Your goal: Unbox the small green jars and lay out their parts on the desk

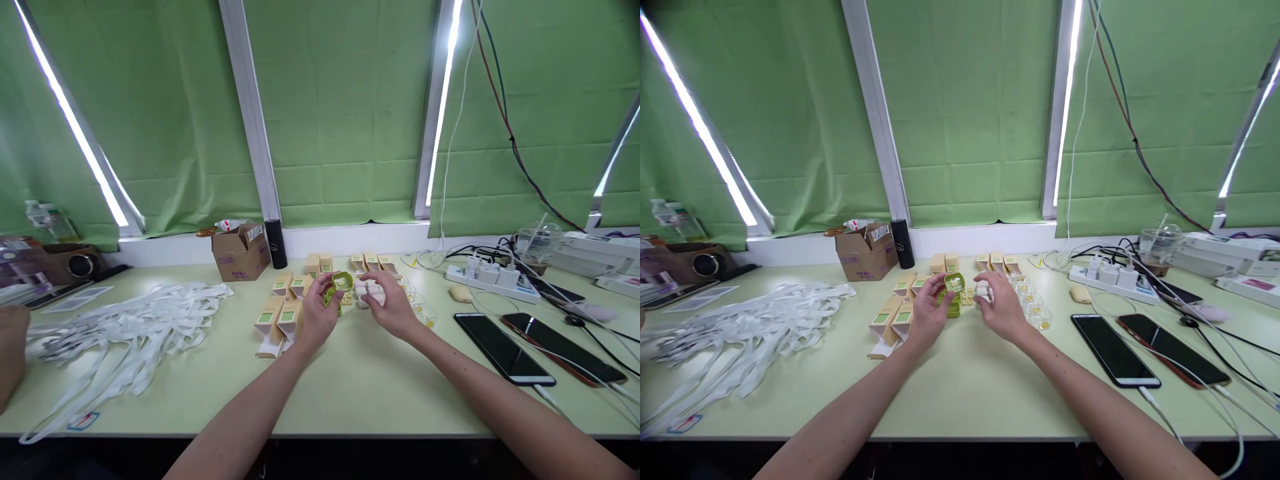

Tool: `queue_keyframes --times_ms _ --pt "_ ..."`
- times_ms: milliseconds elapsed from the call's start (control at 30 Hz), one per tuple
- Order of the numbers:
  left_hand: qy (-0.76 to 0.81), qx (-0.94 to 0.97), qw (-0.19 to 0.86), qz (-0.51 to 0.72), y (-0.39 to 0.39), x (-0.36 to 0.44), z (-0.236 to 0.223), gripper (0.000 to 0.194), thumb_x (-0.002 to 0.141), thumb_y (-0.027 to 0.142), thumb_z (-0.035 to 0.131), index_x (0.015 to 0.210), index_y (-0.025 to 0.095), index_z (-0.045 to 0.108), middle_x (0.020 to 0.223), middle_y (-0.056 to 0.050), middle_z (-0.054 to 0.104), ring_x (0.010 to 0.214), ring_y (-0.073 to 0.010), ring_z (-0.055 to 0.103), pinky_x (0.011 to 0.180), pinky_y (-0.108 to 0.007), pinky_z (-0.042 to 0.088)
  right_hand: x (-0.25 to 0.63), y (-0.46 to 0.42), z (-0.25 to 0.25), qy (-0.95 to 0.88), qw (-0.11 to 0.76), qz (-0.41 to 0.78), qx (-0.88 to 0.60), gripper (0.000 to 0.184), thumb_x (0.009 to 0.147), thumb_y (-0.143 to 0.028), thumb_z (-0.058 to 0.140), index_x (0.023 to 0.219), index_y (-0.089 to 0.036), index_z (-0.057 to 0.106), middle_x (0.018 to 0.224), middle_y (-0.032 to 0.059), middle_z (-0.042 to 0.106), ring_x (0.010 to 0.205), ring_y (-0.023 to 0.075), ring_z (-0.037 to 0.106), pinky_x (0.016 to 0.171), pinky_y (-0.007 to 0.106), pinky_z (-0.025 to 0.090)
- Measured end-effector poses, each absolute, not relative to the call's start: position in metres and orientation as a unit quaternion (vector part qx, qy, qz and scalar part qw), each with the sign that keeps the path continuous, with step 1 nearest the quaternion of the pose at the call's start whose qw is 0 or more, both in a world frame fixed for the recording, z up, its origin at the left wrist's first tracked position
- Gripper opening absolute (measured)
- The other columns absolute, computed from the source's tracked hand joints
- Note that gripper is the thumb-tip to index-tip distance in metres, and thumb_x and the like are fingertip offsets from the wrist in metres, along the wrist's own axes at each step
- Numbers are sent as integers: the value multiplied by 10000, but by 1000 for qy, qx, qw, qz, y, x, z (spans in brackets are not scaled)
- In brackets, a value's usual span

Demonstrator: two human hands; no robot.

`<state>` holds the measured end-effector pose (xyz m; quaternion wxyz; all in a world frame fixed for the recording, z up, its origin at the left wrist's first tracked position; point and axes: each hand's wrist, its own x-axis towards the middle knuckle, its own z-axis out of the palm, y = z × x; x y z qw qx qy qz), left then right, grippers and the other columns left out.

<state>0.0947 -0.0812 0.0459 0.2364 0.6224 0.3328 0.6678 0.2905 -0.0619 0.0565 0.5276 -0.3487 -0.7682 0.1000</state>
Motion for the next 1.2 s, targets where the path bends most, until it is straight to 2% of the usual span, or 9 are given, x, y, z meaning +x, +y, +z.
queue_keyframes --times_ms 100,200,367,467,600,767,967,1100,1200 --pt "321 612 264 673 -82 97 47 460 901 450 725 1255 204 564 1300 -155 688 1221 -255 667 1059 -417 541 268 -67 59 -736 549 196 -343 407 819 -272 702 1207 -289 581 1277 65 640 1158 297 588 978 491 500" --pt "329 607 296 659 -83 98 48 493 906 533 700 1246 215 537 1256 -156 719 1177 -256 696 978 -400 577 252 -69 54 -723 567 227 -322 470 825 -312 725 1254 -294 535 1302 68 619 1206 295 570 1035 510 479" --pt "355 607 328 631 -82 97 46 556 874 672 660 1156 205 551 956 -97 779 841 -217 746 646 -281 568 242 -70 37 -714 611 166 -299 533 851 -311 714 1324 -288 472 1364 106 557 1277 307 525 1069 526 463" --pt "381 618 312 613 -81 97 43 584 865 739 608 1036 181 599 820 -77 751 697 -190 708 565 -260 518 242 -69 31 -719 617 120 -296 535 859 -280 698 1340 -287 462 1373 118 536 1316 317 491 1087 528 446" --pt "353 641 332 595 -80 100 40 576 895 750 547 920 182 635 889 -99 752 804 -221 738 718 -325 589 244 -67 29 -714 622 107 -303 428 890 -272 653 1284 -276 487 1315 114 547 1290 311 493 1071 517 447" --pt "355 649 331 587 -78 101 36 534 919 705 557 992 185 658 937 -104 735 870 -226 735 785 -347 600 249 -68 29 -699 628 152 -307 397 866 -294 685 1213 -277 493 1277 110 538 1213 300 528 1046 505 464" --pt "412 648 187 613 -82 96 43 388 942 527 648 1196 233 645 1247 -127 615 1126 -232 646 903 -364 581 255 -70 31 -697 624 189 -299 440 823 -259 699 1208 -282 486 1269 100 533 1186 291 533 1034 489 471" --pt "417 685 105 588 -85 95 46 242 965 370 643 1184 271 673 1198 -93 658 1275 -269 494 1013 -413 519 258 -70 31 -703 617 198 -292 425 834 -257 680 1216 -280 498 1250 94 546 1166 285 548 1028 490 480" --pt "410 708 68 571 -85 95 45 215 969 291 626 1178 274 673 1149 -70 692 1228 -272 479 1044 -447 471 259 -69 29 -706 613 205 -290 415 841 -246 666 1220 -272 498 1235 93 562 1157 281 560 1025 492 486"
